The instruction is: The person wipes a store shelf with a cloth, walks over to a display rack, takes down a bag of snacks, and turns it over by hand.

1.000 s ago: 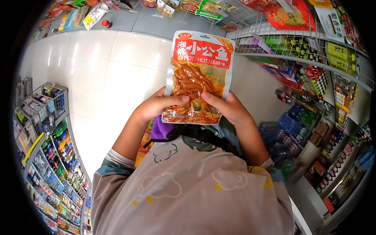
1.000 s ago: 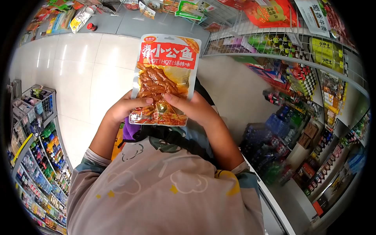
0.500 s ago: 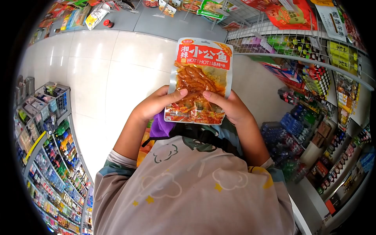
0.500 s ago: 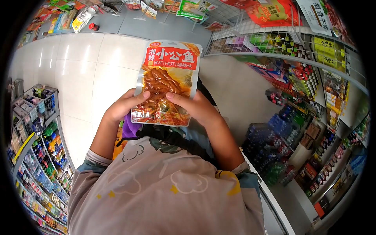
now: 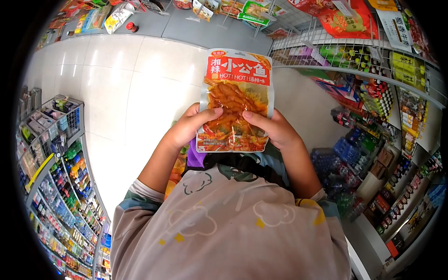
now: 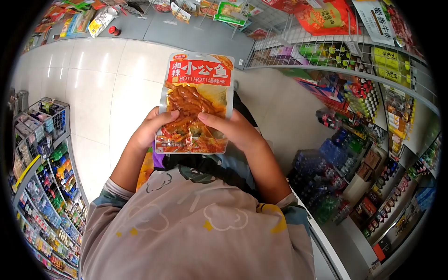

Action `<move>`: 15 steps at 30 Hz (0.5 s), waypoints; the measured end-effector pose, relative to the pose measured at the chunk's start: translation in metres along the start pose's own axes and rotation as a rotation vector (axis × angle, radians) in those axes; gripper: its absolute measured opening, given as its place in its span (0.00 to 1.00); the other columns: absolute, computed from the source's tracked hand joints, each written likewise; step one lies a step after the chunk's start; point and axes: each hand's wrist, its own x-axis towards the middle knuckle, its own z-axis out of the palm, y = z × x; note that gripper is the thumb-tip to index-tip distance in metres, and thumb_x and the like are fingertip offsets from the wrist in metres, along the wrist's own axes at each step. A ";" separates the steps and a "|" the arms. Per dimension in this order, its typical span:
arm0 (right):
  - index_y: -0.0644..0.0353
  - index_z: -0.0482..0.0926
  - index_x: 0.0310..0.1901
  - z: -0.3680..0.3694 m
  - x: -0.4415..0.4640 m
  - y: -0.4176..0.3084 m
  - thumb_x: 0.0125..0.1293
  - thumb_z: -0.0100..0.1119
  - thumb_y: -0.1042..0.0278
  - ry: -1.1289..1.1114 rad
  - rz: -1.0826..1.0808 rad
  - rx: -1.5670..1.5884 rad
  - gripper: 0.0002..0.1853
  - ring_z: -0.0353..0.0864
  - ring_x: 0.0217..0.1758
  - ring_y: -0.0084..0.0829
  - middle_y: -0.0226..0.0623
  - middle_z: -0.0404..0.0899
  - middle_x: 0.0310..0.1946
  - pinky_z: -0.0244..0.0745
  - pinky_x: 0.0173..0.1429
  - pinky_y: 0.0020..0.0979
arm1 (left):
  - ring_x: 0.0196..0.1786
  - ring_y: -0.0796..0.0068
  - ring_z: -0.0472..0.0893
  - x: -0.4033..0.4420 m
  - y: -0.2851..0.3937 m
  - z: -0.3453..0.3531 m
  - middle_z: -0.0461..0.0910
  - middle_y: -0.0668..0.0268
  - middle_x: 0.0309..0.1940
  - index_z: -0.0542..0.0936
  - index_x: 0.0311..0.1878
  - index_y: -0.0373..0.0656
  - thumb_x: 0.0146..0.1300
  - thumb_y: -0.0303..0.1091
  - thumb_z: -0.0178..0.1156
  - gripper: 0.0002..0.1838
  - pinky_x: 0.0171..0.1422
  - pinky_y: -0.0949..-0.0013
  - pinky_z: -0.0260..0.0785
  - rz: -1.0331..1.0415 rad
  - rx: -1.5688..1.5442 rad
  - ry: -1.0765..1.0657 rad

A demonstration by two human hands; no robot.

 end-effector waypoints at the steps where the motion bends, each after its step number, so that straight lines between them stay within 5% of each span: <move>1: 0.64 0.69 0.68 -0.001 0.000 0.001 0.71 0.63 0.67 0.001 -0.002 -0.002 0.27 0.74 0.64 0.27 0.34 0.76 0.62 0.70 0.67 0.31 | 0.48 0.75 0.83 -0.001 0.001 0.001 0.85 0.60 0.47 0.80 0.54 0.33 0.68 0.43 0.65 0.22 0.57 0.70 0.74 0.012 -0.008 -0.019; 8: 0.64 0.74 0.64 -0.012 -0.002 0.005 0.73 0.61 0.65 0.132 -0.090 0.057 0.22 0.75 0.61 0.23 0.32 0.78 0.59 0.70 0.66 0.29 | 0.48 0.75 0.82 -0.016 0.011 0.004 0.85 0.63 0.48 0.80 0.56 0.34 0.73 0.41 0.59 0.19 0.56 0.71 0.73 0.085 0.121 -0.061; 14: 0.65 0.77 0.59 -0.017 -0.014 -0.009 0.72 0.62 0.70 0.204 -0.282 -0.136 0.17 0.78 0.56 0.20 0.32 0.81 0.55 0.72 0.63 0.27 | 0.40 0.77 0.80 -0.013 0.032 0.001 0.85 0.63 0.44 0.81 0.56 0.38 0.73 0.43 0.59 0.18 0.47 0.70 0.73 0.207 0.941 -0.108; 15: 0.65 0.77 0.59 -0.018 -0.017 -0.010 0.72 0.62 0.72 0.206 -0.303 -0.156 0.17 0.78 0.56 0.20 0.32 0.81 0.55 0.72 0.63 0.27 | 0.34 0.76 0.79 -0.020 0.047 0.011 0.84 0.60 0.39 0.80 0.58 0.39 0.70 0.42 0.63 0.20 0.39 0.71 0.72 0.227 1.086 -0.048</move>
